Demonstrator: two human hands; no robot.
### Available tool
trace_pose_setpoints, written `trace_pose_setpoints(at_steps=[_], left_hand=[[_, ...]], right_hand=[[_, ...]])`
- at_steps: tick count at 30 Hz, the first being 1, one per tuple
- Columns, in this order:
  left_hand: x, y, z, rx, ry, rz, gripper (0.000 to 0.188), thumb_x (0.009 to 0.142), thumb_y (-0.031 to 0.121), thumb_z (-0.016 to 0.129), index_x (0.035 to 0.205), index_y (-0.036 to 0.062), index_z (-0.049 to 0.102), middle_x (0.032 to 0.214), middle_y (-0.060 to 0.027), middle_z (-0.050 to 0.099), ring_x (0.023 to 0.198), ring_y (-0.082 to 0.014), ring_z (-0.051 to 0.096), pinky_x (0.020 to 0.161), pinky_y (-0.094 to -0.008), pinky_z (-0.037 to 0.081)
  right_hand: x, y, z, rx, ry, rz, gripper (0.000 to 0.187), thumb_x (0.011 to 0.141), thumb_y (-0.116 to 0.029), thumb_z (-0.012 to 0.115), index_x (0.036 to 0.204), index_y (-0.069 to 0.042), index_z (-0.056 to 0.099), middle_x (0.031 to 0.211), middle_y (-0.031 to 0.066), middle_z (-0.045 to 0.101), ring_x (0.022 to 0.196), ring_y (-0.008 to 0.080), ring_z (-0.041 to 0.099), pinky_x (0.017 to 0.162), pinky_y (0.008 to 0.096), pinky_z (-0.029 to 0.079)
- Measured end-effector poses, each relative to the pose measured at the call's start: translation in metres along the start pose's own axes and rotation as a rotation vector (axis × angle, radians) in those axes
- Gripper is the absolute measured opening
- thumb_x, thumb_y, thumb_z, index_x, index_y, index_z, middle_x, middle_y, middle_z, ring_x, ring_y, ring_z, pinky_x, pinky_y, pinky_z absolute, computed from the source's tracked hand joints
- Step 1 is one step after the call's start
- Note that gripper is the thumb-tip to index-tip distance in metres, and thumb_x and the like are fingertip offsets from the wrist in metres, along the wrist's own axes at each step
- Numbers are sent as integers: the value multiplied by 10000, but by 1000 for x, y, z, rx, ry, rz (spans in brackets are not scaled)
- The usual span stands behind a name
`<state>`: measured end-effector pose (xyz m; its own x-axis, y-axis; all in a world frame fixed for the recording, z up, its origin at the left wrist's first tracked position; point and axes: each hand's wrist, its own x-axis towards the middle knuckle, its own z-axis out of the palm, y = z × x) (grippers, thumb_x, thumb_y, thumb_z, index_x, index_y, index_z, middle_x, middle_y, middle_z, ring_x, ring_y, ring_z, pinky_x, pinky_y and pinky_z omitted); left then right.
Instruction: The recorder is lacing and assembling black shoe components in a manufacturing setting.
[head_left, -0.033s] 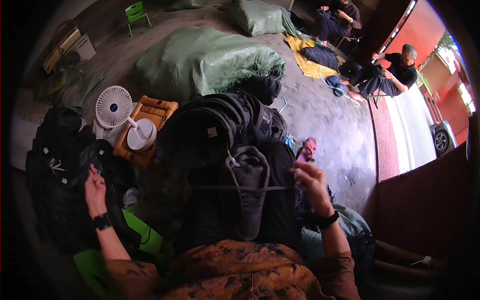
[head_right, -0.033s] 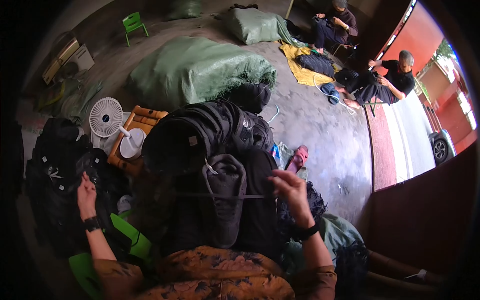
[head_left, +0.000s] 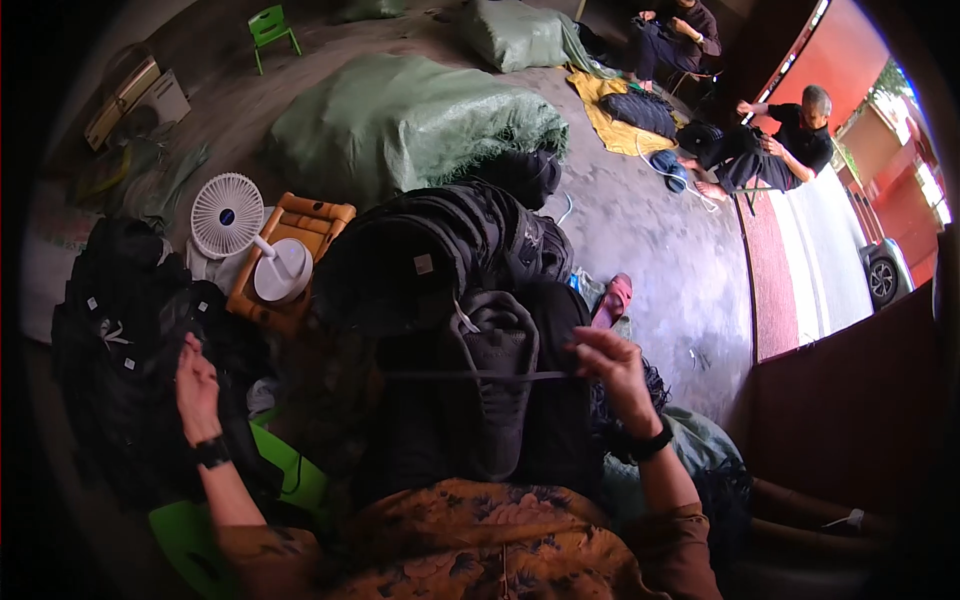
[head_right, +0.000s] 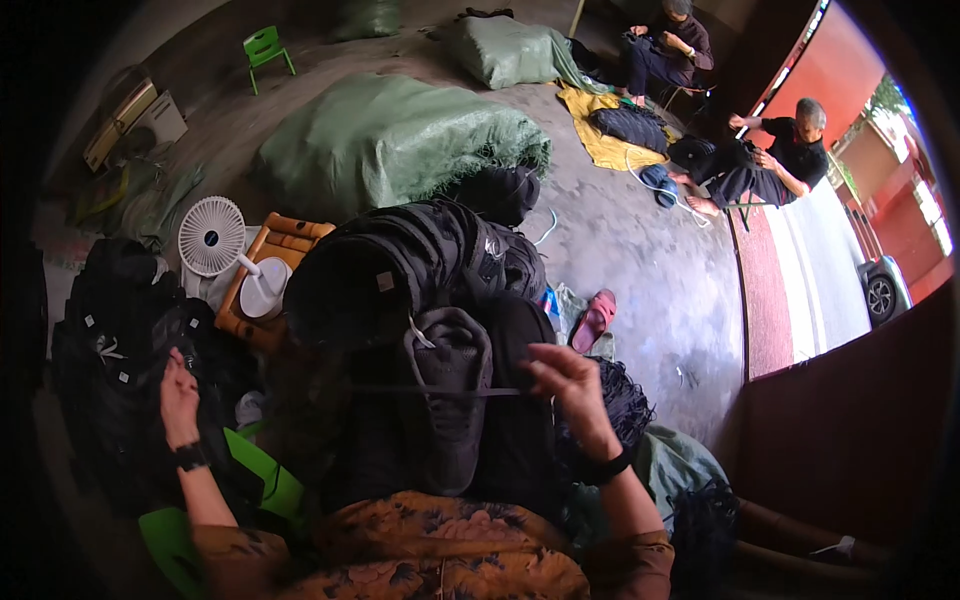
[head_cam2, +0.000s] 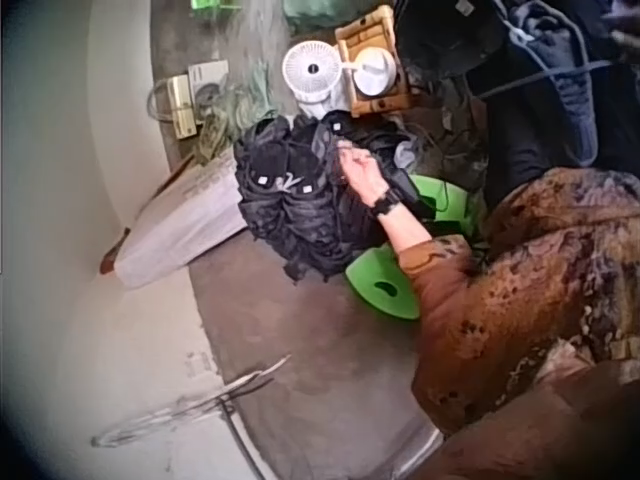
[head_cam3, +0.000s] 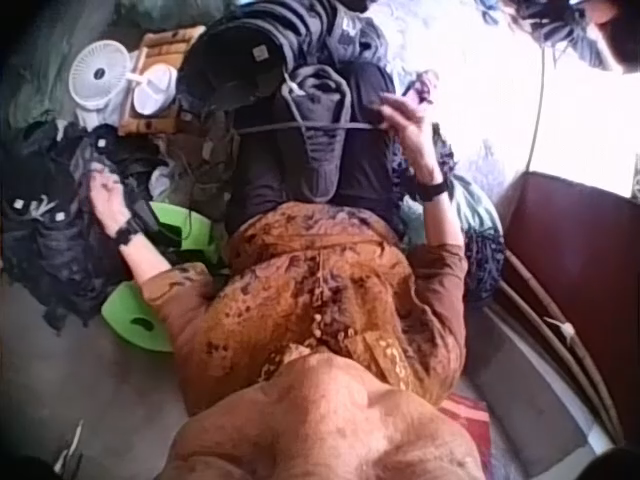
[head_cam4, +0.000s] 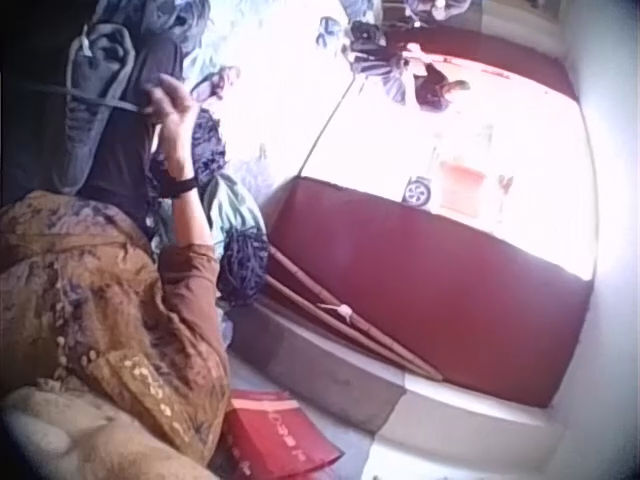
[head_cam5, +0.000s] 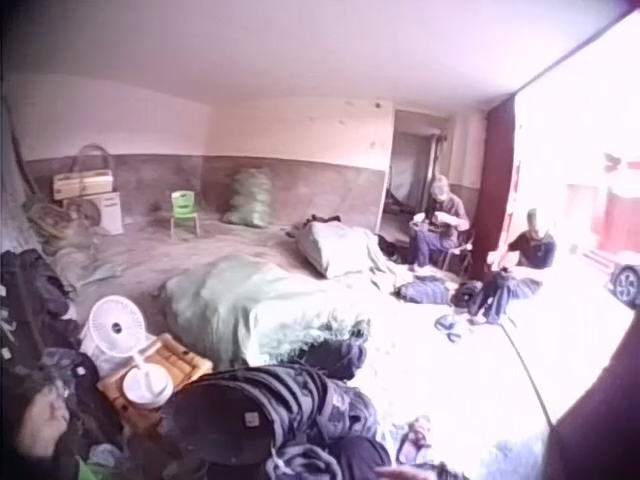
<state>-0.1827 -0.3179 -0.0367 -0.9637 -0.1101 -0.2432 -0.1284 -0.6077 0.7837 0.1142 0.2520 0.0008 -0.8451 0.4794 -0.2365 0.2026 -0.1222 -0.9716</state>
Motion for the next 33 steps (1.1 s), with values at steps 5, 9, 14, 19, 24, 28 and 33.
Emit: trace_pose_setpoints(at_steps=[5, 9, 14, 19, 24, 28, 33], left_hand=[[-116, -84, 87, 481, -295, -141, 242, 937, 83, 600, 1173, 31, 608, 883, -5, 631, 481, 24, 347, 415, -155, 228], [-159, -151, 152, 629, -557, -152, 151, 909, 52, 605, 1049, 8, 639, 869, -40, 632, 572, -48, 484, 519, -199, 382], [-189, -190, 216, 936, -775, 723, 27, 912, 12, 557, 939, 6, 553, 835, -147, 589, 779, -253, 628, 681, -340, 484], [-206, -194, 201, 1024, -864, 353, 99, 960, 110, 542, 1002, 31, 497, 656, -139, 565, 566, -283, 604, 546, -356, 464], [-222, -189, 185, 1162, -932, 396, 177, 919, 116, 623, 1028, 42, 504, 703, -150, 624, 627, -309, 656, 545, -365, 496], [-223, -178, 184, 1091, -929, 418, 97, 880, 68, 654, 923, 36, 573, 739, -134, 638, 656, -304, 666, 557, -355, 505], [-206, -163, 197, 1004, -804, 361, 91, 850, 6, 669, 941, 3, 664, 786, -115, 657, 672, -214, 674, 592, -293, 527]], right_hand=[[-24, -1, 34, -287, -150, -37, 170, 900, -65, 647, 1045, 13, 688, 782, 26, 673, 675, 60, 585, 630, 221, 475], [-23, -3, 37, -394, -135, -79, 133, 895, -104, 663, 948, 15, 688, 736, 39, 660, 675, 61, 581, 630, 230, 470], [-23, 3, 42, -383, -89, -174, 161, 909, -145, 654, 919, 15, 675, 711, 27, 638, 697, 74, 579, 636, 252, 466], [-25, -20, 40, -399, -200, -72, 217, 920, -210, 629, 911, 3, 668, 717, -3, 614, 692, 61, 541, 627, 242, 443], [-21, -29, 39, -302, -288, 83, 249, 917, -272, 606, 888, -30, 656, 731, -44, 594, 661, 35, 496, 582, 224, 392], [-15, -28, 42, -298, -255, 129, 236, 916, -259, 611, 863, -33, 652, 723, -48, 595, 638, 45, 503, 566, 225, 388], [-24, -7, 63, -1015, 98, -568, 135, 854, -166, 655, 854, -31, 654, 745, 144, 662, 648, 310, 631, 582, 356, 501]])
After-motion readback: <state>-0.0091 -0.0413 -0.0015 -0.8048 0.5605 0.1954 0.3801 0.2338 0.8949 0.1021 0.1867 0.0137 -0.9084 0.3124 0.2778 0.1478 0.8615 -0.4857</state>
